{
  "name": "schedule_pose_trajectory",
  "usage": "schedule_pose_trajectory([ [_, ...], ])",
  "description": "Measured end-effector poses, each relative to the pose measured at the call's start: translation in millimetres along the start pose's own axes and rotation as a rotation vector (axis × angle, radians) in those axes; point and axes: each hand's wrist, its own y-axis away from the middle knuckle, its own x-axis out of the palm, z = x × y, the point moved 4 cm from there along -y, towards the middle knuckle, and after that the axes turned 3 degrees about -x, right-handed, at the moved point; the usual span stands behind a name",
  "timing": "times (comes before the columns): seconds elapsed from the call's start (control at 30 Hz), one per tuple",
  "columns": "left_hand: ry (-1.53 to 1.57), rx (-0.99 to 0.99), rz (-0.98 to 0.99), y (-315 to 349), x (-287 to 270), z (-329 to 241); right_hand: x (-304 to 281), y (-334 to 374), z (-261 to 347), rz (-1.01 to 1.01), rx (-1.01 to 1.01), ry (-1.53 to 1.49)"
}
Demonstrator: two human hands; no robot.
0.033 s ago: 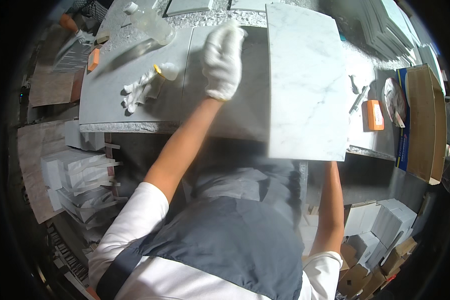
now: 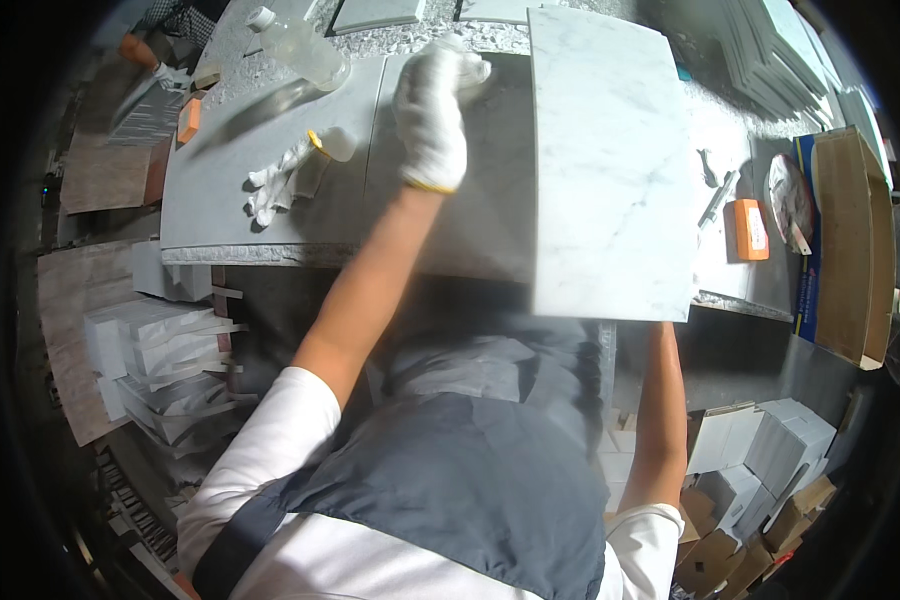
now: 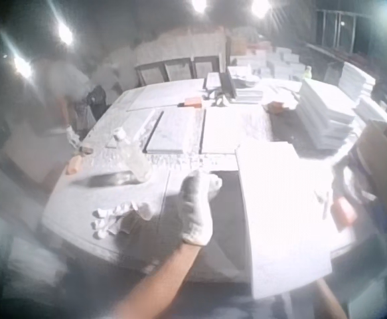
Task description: The person picks up a white marble tile, uses a metal scraper to remove residue from its surface, and wipes it with a cloth. They repeat this process on several tiles, placing each cleaned tile on a nearby stack.
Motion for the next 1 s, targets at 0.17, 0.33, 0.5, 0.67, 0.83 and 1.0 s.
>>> schedule_pose_trajectory([
  [0.17, -0.906, 0.235, 0.072, -2, 21, -16, 1, -4, -9, -0.034, -0.033, 0.005],
  [0.33, -0.062, -0.502, 0.287, -9, 31, -4, 4, -4, -16, -0.054, -0.082, 0.015],
  [0.5, -1.518, 0.24, -0.061, -22, 20, -26, 3, -2, -30, -0.073, -0.127, 0.034],
  [0.67, -0.806, -0.002, 0.39, -19, 28, -17, 12, -17, -23, -0.127, 0.127, 0.149],
  [0.83, -0.723, -0.273, 0.284, -19, 21, -23, 11, -26, 34, -0.157, 0.05, 0.21],
  [1.0, -0.349, -0.358, 0.174, -11, 10, -22, -11, -10, 15, -0.103, 0.51, -0.4],
])
